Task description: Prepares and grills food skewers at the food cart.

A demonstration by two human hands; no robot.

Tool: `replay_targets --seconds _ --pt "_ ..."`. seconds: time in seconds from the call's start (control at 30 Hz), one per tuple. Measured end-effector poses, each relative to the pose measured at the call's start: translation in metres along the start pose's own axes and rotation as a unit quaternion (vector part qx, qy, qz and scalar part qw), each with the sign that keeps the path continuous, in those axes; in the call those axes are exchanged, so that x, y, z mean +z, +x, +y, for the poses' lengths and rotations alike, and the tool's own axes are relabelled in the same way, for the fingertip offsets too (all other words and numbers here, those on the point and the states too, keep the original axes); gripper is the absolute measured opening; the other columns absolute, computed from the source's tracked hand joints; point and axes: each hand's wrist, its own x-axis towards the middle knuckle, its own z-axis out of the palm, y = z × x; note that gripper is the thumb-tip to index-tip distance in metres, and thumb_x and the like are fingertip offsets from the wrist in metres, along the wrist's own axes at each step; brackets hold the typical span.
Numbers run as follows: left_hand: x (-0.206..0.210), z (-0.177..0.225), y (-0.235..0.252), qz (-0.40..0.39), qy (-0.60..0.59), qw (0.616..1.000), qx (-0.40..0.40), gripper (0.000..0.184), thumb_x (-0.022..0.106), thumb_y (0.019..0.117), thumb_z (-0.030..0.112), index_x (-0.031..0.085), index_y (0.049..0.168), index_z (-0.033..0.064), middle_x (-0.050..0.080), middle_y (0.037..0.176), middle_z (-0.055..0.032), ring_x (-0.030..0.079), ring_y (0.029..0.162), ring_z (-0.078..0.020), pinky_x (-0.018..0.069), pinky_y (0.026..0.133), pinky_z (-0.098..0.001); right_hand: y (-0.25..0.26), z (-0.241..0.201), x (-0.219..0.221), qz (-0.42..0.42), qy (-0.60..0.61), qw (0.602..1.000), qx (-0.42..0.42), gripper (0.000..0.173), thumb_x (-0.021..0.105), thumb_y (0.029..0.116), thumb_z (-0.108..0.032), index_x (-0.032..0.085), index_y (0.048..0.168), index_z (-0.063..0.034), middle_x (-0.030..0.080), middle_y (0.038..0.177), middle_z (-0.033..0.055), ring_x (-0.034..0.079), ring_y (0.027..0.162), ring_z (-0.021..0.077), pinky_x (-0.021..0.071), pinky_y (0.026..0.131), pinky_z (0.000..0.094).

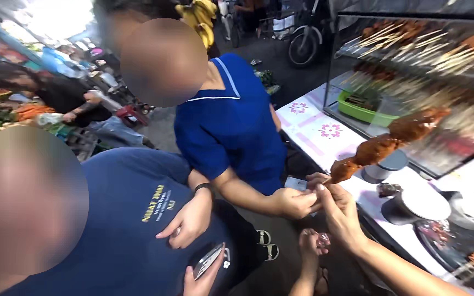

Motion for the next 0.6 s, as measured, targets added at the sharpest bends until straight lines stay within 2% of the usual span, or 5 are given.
replay_targets --seconds 0.1,0.17,0.37,0.47,0.6 --pt "0.007 -0.013 0.005 -0.030 -0.001 0.999 0.041 0.023 0.041 0.1028 0.011 0.057 0.112 -0.0025 0.068 0.082 -0.0021 0.069 0.069 -0.0097 0.0606 0.062 -0.0286 0.004 -0.016 -0.021 0.002 -0.058 0.998 -0.035 0.028 0.044 0.1046 -0.008 0.069 0.106 0.0056 0.069 0.111 0.0105 0.062 0.110 0.0126 0.0504 0.100 0.0292" --pt "0.015 -0.012 0.007 -0.041 -0.002 0.999 0.033 0.022 0.041 0.1026 0.010 0.056 0.111 -0.0031 0.068 0.081 -0.0030 0.069 0.069 -0.0112 0.0611 0.062 -0.0302 0.009 -0.031 -0.043 -0.012 -0.097 0.994 -0.051 0.030 0.043 0.1056 -0.010 0.070 0.104 0.0032 0.070 0.109 0.0094 0.061 0.108 0.0135 0.0476 0.099 0.0310" --pt "0.036 -0.015 0.023 -0.111 0.018 0.993 0.029 0.024 0.041 0.1073 0.013 0.058 0.113 -0.0021 0.071 0.086 -0.0059 0.072 0.077 -0.0150 0.0623 0.067 -0.0328 -0.014 -0.072 -0.111 -0.086 -0.142 0.985 -0.048 0.029 0.044 0.1081 -0.011 0.067 0.104 0.0059 0.068 0.109 0.0106 0.063 0.107 0.0085 0.0514 0.097 0.0245" --pt "0.047 -0.023 0.040 -0.156 0.020 0.986 0.060 0.022 0.042 0.1060 0.011 0.060 0.108 -0.0016 0.070 0.083 -0.0047 0.070 0.075 -0.0145 0.0617 0.067 -0.0344 -0.042 -0.082 -0.137 -0.045 -0.184 0.980 -0.066 0.027 0.045 0.1081 -0.010 0.065 0.106 0.0069 0.068 0.106 0.0113 0.064 0.104 0.0079 0.0522 0.095 0.0230" --pt "0.072 -0.020 0.042 -0.177 0.073 0.977 0.095 0.029 0.039 0.1052 0.016 0.051 0.122 -0.0042 0.069 0.089 -0.0028 0.070 0.077 -0.0107 0.0615 0.065 -0.0307 -0.088 -0.103 -0.176 0.036 -0.284 0.952 -0.107 0.021 0.049 0.1055 -0.005 0.066 0.104 0.0073 0.069 0.099 0.0148 0.066 0.098 0.0124 0.0533 0.091 0.0240"
